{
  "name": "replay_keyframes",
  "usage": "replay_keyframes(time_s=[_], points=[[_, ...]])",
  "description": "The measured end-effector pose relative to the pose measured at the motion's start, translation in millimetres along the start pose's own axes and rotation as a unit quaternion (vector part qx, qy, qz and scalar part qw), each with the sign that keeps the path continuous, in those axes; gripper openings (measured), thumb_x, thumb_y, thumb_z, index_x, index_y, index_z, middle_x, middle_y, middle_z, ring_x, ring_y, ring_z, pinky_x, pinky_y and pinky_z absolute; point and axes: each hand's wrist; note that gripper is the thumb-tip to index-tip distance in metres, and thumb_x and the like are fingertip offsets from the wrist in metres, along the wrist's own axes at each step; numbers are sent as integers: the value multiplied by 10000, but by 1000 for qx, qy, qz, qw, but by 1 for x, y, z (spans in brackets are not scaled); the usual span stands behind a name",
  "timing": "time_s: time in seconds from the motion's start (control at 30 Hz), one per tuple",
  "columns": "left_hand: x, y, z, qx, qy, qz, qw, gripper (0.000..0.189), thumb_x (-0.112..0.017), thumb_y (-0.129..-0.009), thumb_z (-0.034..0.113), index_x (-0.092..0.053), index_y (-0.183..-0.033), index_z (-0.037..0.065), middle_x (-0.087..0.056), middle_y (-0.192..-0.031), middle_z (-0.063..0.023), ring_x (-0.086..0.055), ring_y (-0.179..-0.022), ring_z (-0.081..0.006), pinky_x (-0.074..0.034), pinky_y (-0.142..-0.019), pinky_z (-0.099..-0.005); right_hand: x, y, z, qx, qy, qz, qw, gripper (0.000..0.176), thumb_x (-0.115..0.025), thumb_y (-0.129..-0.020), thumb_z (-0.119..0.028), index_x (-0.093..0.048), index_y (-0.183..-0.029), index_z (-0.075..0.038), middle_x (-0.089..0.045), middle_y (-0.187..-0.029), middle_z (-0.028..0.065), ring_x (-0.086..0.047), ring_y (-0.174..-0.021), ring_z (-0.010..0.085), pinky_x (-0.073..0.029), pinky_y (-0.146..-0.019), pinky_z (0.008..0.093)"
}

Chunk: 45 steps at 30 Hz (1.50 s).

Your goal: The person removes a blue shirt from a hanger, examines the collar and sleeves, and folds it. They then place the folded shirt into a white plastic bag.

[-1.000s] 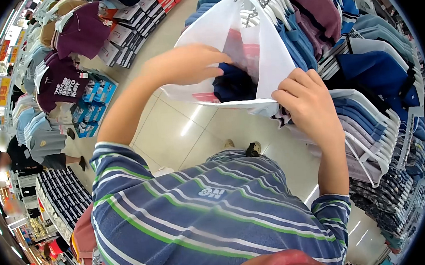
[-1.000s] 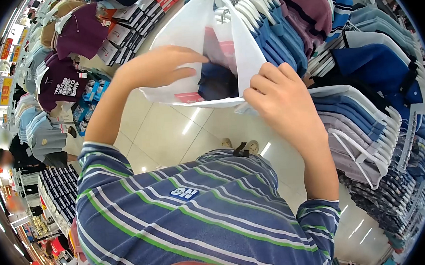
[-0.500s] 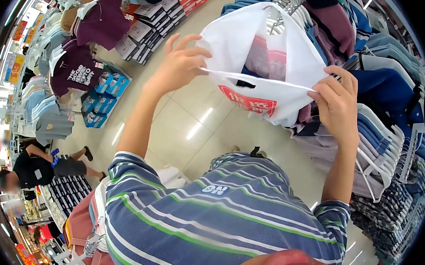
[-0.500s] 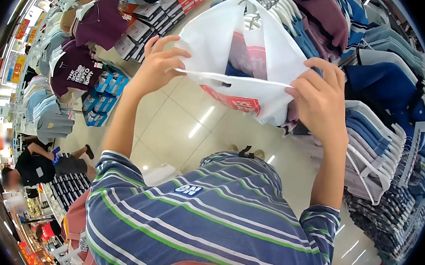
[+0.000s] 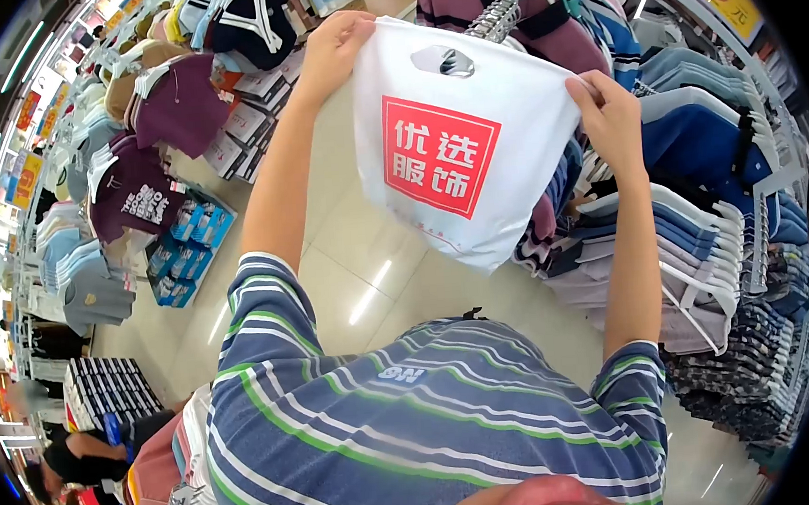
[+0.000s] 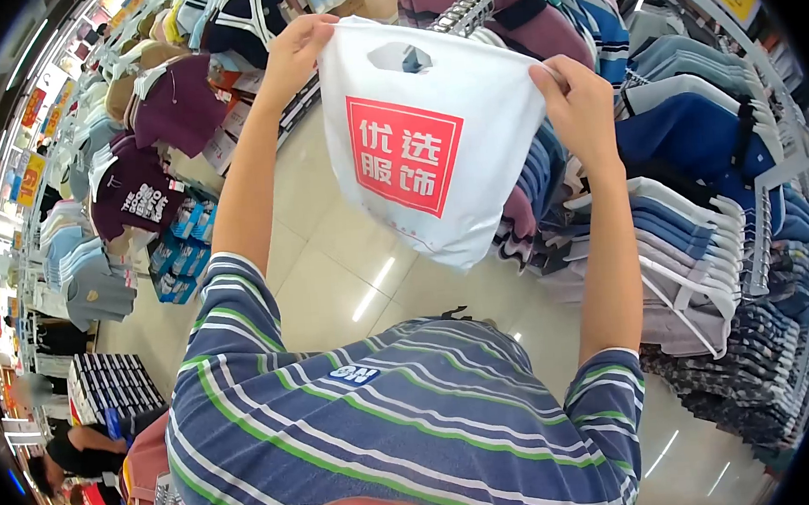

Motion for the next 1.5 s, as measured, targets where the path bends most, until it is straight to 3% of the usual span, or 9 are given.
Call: replay_keyframes(time_s=[0.27, 0.43, 0.53, 0.7, 0.8, 0.87, 0.97, 1.27, 1.5], points=[[-37, -19, -44, -56, -151, -22, 987, 308, -694, -915, 301, -693, -1028, 14, -712, -1041, -124, -670, -979, -263, -501, -876, -352, -18, 1, 17, 10, 35, 44, 998, 209, -684, -903, -199, -676, -916, 9, -626, -702, 135, -555, -596, 185, -457, -613, 303], [-44, -14, -32, -240, -156, -28, 958, 164, -686, -891, 217, -717, -996, 94, -699, -1097, -106, -628, -1074, -297, -436, -984, -462, -22, 10, 10, 9, 14, 68, 998, 178, -680, -903, -166, -681, -914, 12, -654, -748, 149, -621, -649, 205, -478, -634, 305], [-37, -10, -14, -133, -129, -130, 974, 210, -673, -905, 208, -689, -1093, 115, -689, -1101, -97, -613, -1111, -298, -395, -1016, -506, -21, 11, 11, 43, 12, 79, 996, 177, -675, -927, -178, -678, -939, -1, -628, -719, 88, -546, -623, 137, -452, -617, 280], [-47, 8, 50, -208, -133, -126, 961, 1025, -869, -558, 575, -491, -1356, 56, -681, -1126, -167, -623, -1131, -348, -351, -1099, -498, -21, 10, 3, 32, 9, 76, 997, 157, -688, -900, -130, -681, -934, 23, -669, -805, 146, -633, -665, 205, -497, -639, 301], [-53, 7, 68, -24, -181, -220, 958, 942, -863, -625, 494, -473, -1361, 54, -676, -1142, -194, -635, -1090, -382, -456, -1004, -446, -20, 10, 2, 39, 25, 77, 996, 154, -690, -898, -129, -680, -929, 21, -661, -797, 139, -620, -655, 205, -492, -633, 299], [-56, -7, 39, -69, -204, -217, 952, 720, -845, -689, 397, -570, -1245, 32, -691, -1052, -206, -661, -965, -380, -520, -841, -403, -18, 11, -1, 35, 24, 76, 996, 153, -693, -893, -128, -679, -927, 20, -658, -797, 137, -611, -649, 207, -488, -631, 301], [-50, -15, 42, -57, -124, -257, 957, 271, -803, -758, 200, -709, -914, -1, -703, -789, -112, -627, -665, -174, -489, -650, -319, -16, 8, -1, 51, 30, 84, 995, 168, -699, -897, -145, -680, -931, 18, -645, -780, 114, -579, -641, 183, -469, -625, 289], [-21, -38, 53, -23, -38, -267, 963, 242, -788, -775, 180, -727, -927, 1, -688, -739, -99, -623, -645, -148, -499, -641, -319, -3, -9, -25, 97, 43, 101, 989, 186, -731, -878, -149, -680, -943, 18, -618, -791, 81, -557, -669, 160, -452, -624, 284], [5, 22, 106, -294, -239, -184, 907, 425, -773, -792, 395, -567, -638, 57, -510, -562, -140, -538, -538, -349, -405, -523, -431, 31, 69, -65, 142, 27, 133, 981, 108, -765, -780, -42, -686, -842, -4, -657, -914, 98, -640, -757, 220, -512, -690, 309]])
Point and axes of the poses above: each hand's wrist, its own y-axis away from the middle knuckle, its own x-axis out of the back of the hand, z = x × y
